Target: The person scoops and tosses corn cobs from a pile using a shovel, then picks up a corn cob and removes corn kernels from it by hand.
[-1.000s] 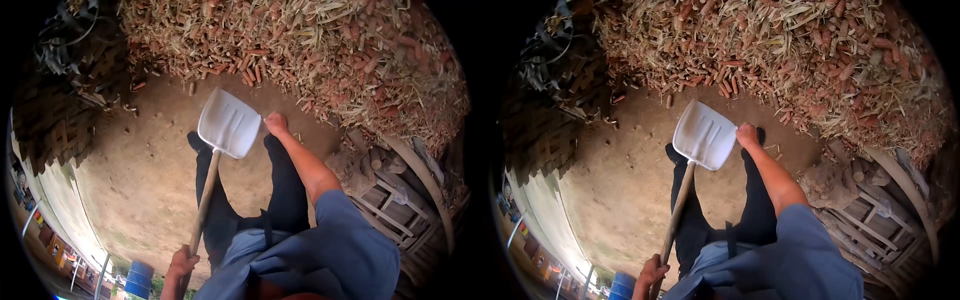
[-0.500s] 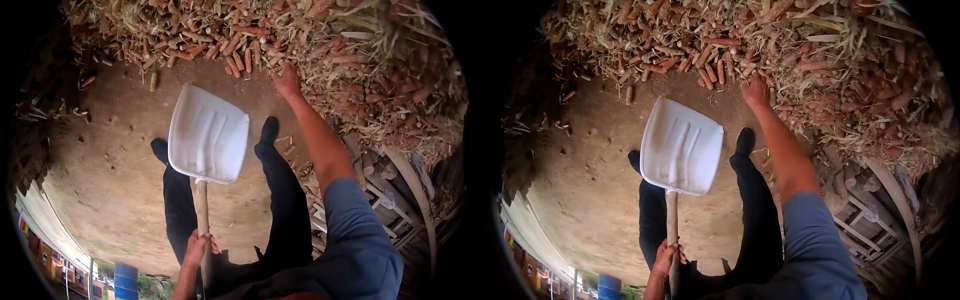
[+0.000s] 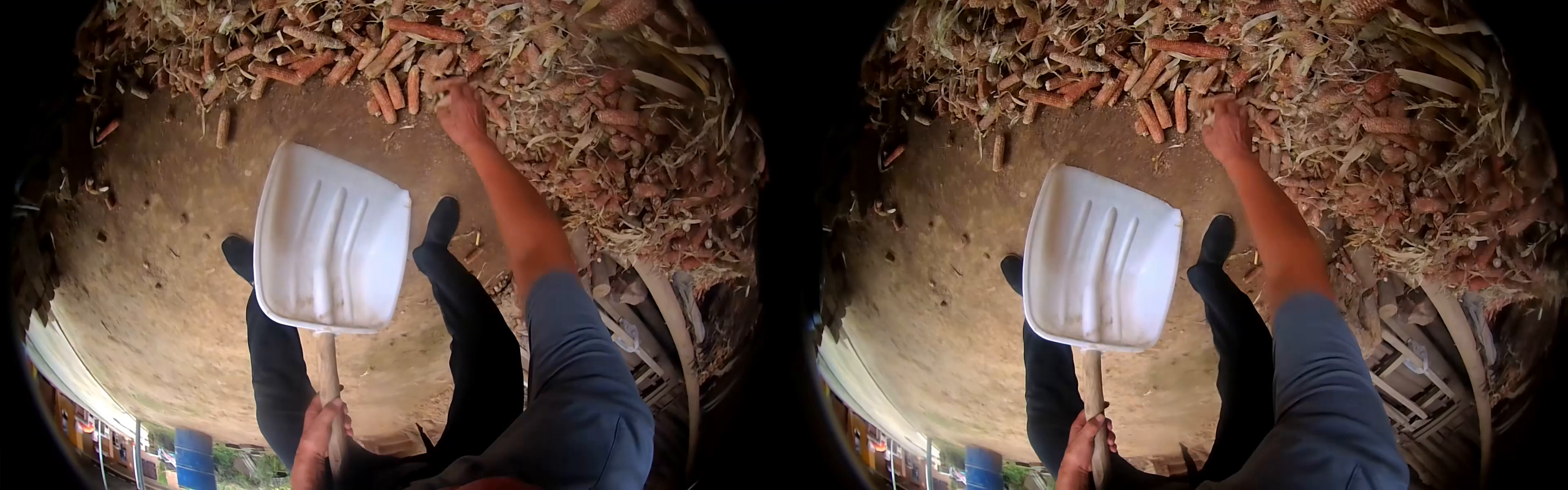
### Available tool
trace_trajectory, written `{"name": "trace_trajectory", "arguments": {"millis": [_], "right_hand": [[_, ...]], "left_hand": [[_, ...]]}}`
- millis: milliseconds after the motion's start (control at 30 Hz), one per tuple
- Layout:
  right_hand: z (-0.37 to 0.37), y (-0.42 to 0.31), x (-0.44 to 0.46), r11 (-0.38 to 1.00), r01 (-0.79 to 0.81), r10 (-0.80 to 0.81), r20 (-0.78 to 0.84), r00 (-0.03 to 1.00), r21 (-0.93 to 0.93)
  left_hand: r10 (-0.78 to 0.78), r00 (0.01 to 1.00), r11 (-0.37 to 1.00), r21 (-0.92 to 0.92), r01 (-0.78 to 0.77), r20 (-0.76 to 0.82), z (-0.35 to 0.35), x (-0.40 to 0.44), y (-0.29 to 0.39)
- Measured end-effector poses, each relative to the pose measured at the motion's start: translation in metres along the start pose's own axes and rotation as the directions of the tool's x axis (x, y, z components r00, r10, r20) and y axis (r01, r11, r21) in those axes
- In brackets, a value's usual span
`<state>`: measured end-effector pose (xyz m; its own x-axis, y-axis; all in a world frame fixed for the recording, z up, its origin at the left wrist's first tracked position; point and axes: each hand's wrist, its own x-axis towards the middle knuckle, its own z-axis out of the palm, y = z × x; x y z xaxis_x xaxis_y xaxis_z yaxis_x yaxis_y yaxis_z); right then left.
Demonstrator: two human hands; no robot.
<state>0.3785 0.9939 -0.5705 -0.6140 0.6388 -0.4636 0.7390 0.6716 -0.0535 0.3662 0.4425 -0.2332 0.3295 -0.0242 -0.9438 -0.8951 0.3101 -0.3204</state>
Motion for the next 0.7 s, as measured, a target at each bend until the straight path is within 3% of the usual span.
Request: {"name": "trace_trajectory", "arguments": {"millis": [100,167,233,333,367,433,500,567,600,667,700], "right_hand": [[0.011,-0.001,-0.030,0.998,0.033,-0.037,0.082,0.996,0.048],[-0.007,-0.014,-0.028,0.998,-0.015,0.013,0.049,0.999,0.054],[-0.022,-0.016,-0.008,0.986,0.168,-0.167,-0.297,0.940,-0.021],[-0.043,-0.026,0.042,0.985,0.173,-0.156,-0.414,0.897,0.003],[-0.044,-0.032,0.046,0.985,0.172,-0.156,-0.416,0.896,0.001],[-0.043,-0.046,0.053,0.995,0.002,-0.022,-0.206,0.978,-0.100],[-0.015,-0.045,0.034,0.993,0.078,-0.102,-0.291,0.951,-0.094],[0.010,-0.042,0.009,0.987,0.147,-0.149,0.020,0.989,0.063],[0.011,-0.042,0.002,0.987,0.150,-0.152,0.019,0.988,0.062],[0.013,-0.036,-0.007,0.970,0.217,-0.233,-0.166,0.958,-0.109],[0.010,-0.030,-0.001,0.971,0.213,-0.228,-0.161,0.960,-0.105]], "left_hand": [[-0.022,1.000,0.999,-0.024,0.022,0.007,0.003,0.002,0.001],[-0.036,0.999,0.999,-0.040,0.036,-0.004,0.002,0.004,0.000],[-0.032,0.999,0.999,-0.038,0.032,0.002,0.002,0.004,-0.001],[-0.038,0.999,0.999,-0.034,0.038,0.004,0.002,0.005,-0.002],[-0.045,0.999,0.998,-0.035,0.044,-0.006,0.002,0.006,-0.003],[-0.037,0.999,0.999,-0.031,0.037,-0.002,0.002,0.006,-0.003],[-0.030,1.000,0.999,-0.028,0.030,0.001,0.003,0.006,-0.002],[-0.032,0.999,0.998,-0.051,0.032,0.011,0.004,0.005,-0.002],[-0.029,0.999,0.998,-0.053,0.030,0.012,0.004,0.006,-0.002],[-0.041,0.999,0.999,-0.019,0.041,-0.004,0.005,0.006,-0.004],[-0.046,0.999,0.999,-0.017,0.046,-0.008,0.006,0.005,-0.002]]}}
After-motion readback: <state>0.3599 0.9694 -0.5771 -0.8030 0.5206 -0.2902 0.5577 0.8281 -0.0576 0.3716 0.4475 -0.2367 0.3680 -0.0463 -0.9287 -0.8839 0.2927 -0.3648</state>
